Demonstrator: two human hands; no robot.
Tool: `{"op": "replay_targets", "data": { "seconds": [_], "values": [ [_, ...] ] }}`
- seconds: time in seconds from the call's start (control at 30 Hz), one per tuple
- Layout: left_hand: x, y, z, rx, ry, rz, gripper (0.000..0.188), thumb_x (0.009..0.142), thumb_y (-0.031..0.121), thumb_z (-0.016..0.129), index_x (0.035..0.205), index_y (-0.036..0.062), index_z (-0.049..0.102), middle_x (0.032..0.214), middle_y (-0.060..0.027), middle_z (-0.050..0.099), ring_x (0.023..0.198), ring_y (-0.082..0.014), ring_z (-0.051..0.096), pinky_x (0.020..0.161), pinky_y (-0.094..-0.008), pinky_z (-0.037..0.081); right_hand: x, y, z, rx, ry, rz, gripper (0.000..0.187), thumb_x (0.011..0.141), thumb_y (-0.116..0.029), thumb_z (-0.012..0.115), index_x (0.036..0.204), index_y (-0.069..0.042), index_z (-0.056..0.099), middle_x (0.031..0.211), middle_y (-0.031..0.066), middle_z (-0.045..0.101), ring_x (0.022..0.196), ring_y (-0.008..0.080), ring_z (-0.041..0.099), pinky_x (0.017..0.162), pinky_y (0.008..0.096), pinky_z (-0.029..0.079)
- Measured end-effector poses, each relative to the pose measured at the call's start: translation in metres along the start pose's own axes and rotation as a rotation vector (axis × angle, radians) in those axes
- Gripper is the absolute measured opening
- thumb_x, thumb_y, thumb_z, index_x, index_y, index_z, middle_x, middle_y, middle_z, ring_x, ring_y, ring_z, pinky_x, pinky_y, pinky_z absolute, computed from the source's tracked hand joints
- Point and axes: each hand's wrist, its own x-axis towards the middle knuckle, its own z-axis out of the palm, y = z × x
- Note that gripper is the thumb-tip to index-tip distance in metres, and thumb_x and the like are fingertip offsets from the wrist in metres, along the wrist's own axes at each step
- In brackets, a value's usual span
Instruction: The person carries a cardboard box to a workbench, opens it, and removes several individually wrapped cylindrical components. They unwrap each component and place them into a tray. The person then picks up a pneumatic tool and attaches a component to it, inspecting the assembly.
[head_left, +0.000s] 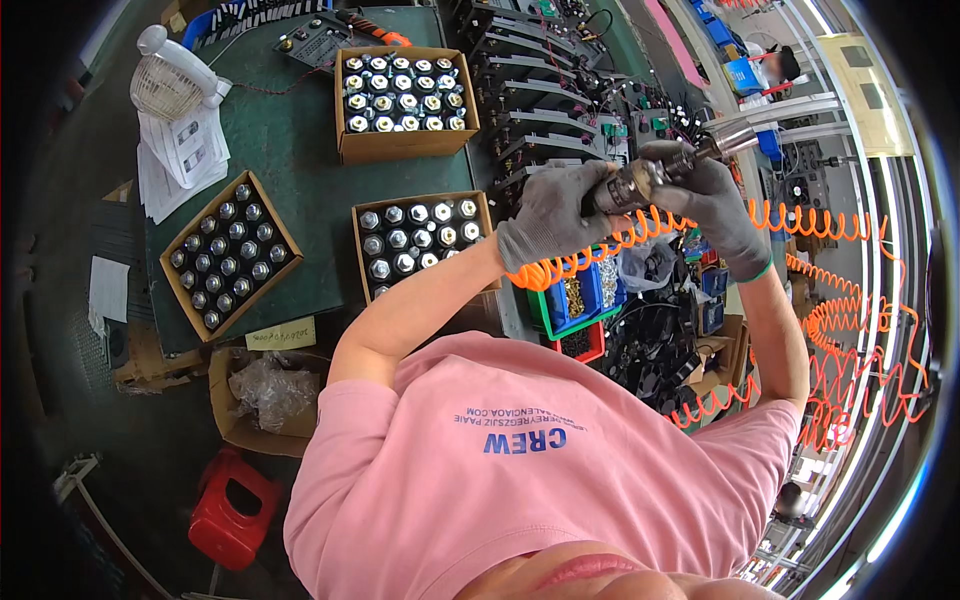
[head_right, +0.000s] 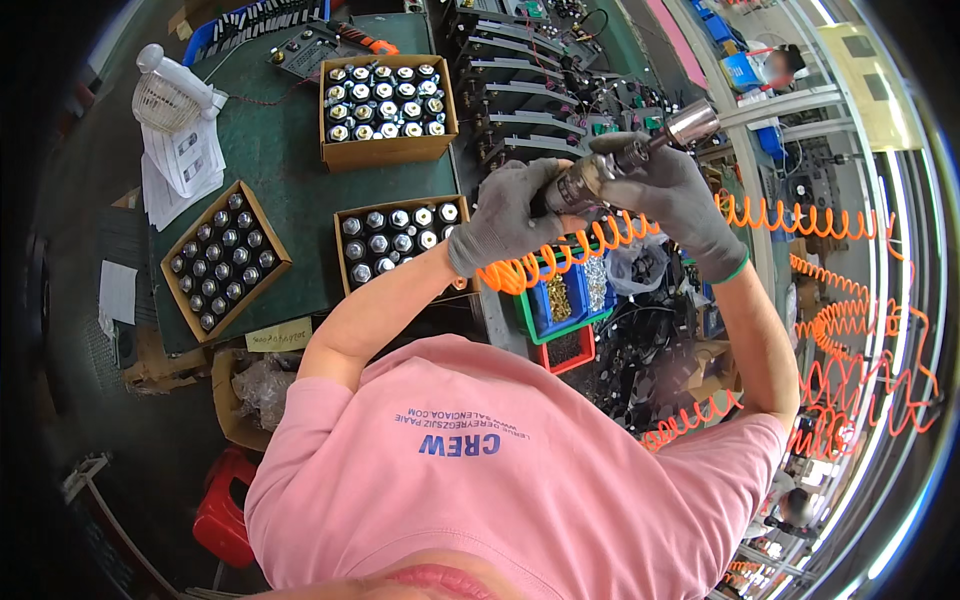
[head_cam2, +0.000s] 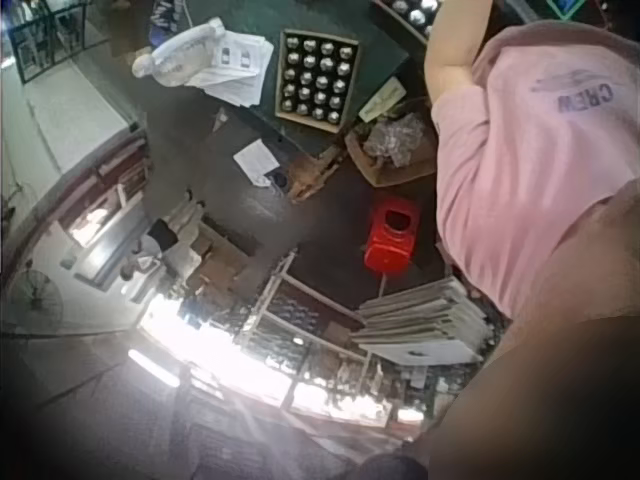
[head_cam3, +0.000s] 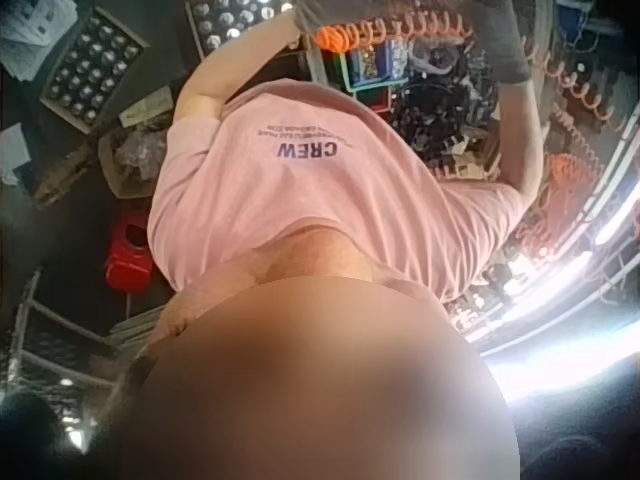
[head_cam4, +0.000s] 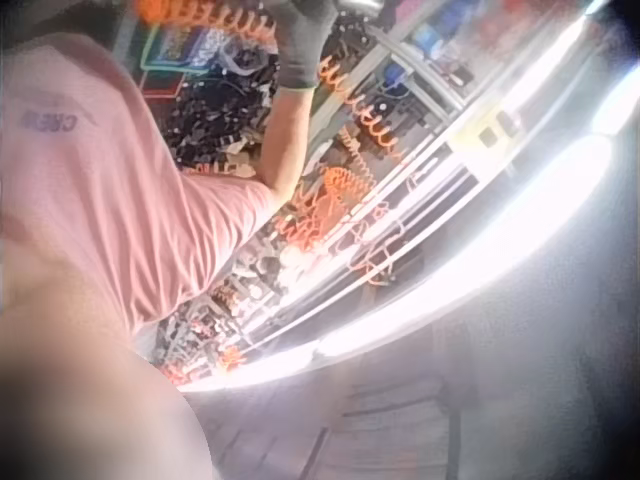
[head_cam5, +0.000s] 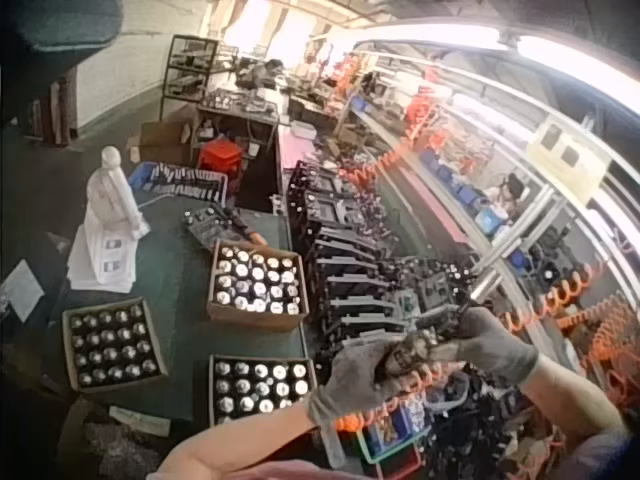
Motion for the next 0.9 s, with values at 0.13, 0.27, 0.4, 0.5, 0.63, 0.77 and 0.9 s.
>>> {"op": "replay_targets", "data": {
  "seconds": [0.13,0.27,0.4,0.5,0.63,0.77,0.9],
  "values": [
    [0.002,0.008,-0.005,0.162,0.012,-0.027,0.049,0.068,0.039,0.080,0.104,0.0105,0.065,0.080,-0.0057,0.068,0.069,-0.0252,0.065,0.071,-0.0381,0.044,0.003,0.000,-0.004,-0.102,0.048,0.124,0.046,0.089,-0.038,0.064,0.108,0.004,0.061,0.092,0.0031,0.062,0.084,0.0110,0.056,0.078,0.0291,0.047],
    [0.005,0.007,-0.005,0.242,0.130,0.050,0.051,0.067,0.040,0.080,0.105,0.0097,0.064,0.080,-0.0066,0.068,0.070,-0.0248,0.066,0.071,-0.0385,0.044,0.011,0.018,-0.010,-0.422,0.132,0.131,0.055,0.090,-0.053,0.057,0.088,0.002,0.062,0.072,0.0006,0.054,0.065,0.0109,0.041,0.058,0.0319,0.038],
    [0.005,0.004,-0.006,0.176,0.061,0.032,0.053,0.067,0.040,0.081,0.105,0.0077,0.064,0.079,-0.0072,0.067,0.069,-0.0261,0.065,0.070,-0.0395,0.045,0.012,0.010,-0.004,-0.355,0.041,0.105,0.044,0.089,-0.039,0.063,0.103,0.003,0.063,0.087,0.0031,0.061,0.079,0.0094,0.051,0.071,0.0284,0.045],
    [0.001,0.001,-0.009,0.065,-0.056,-0.028,0.055,0.067,0.040,0.081,0.106,0.0063,0.063,0.079,-0.0078,0.068,0.070,-0.0260,0.065,0.070,-0.0386,0.044,0.004,0.011,-0.006,0.015,-0.072,-0.002,0.036,0.089,-0.020,0.066,0.117,0.002,0.058,0.107,0.0031,0.063,0.098,0.0096,0.057,0.089,0.0270,0.047],
    [0.002,0.005,-0.011,0.223,0.099,0.059,0.052,0.068,0.040,0.080,0.104,0.0070,0.062,0.078,-0.0060,0.067,0.071,-0.0236,0.065,0.070,-0.0364,0.042,0.013,-0.006,-0.011,-0.204,-0.075,0.289,0.043,0.090,-0.036,0.067,0.109,0.002,0.063,0.104,0.0043,0.064,0.088,0.0087,0.055,0.077,0.0282,0.047],
    [0.004,0.003,-0.008,0.366,0.111,0.131,0.054,0.066,0.041,0.081,0.103,0.0059,0.063,0.080,-0.0066,0.068,0.068,-0.0238,0.064,0.068,-0.0371,0.042,0.023,0.013,0.000,-0.348,0.073,0.056,0.045,0.090,-0.042,0.065,0.094,0.003,0.066,0.085,0.0025,0.064,0.075,0.0091,0.054,0.068,0.0308,0.047],
    [0.006,0.003,-0.014,0.135,-0.093,-0.005,0.060,0.064,0.040,0.083,0.107,0.0042,0.062,0.084,-0.0095,0.068,0.071,-0.0263,0.066,0.066,-0.0378,0.043,0.018,0.019,-0.007,-0.234,-0.005,0.052,0.027,0.089,-0.021,0.068,0.102,0.003,0.063,0.098,0.0036,0.065,0.083,0.0102,0.058,0.069,0.0283,0.049]
  ]
}}
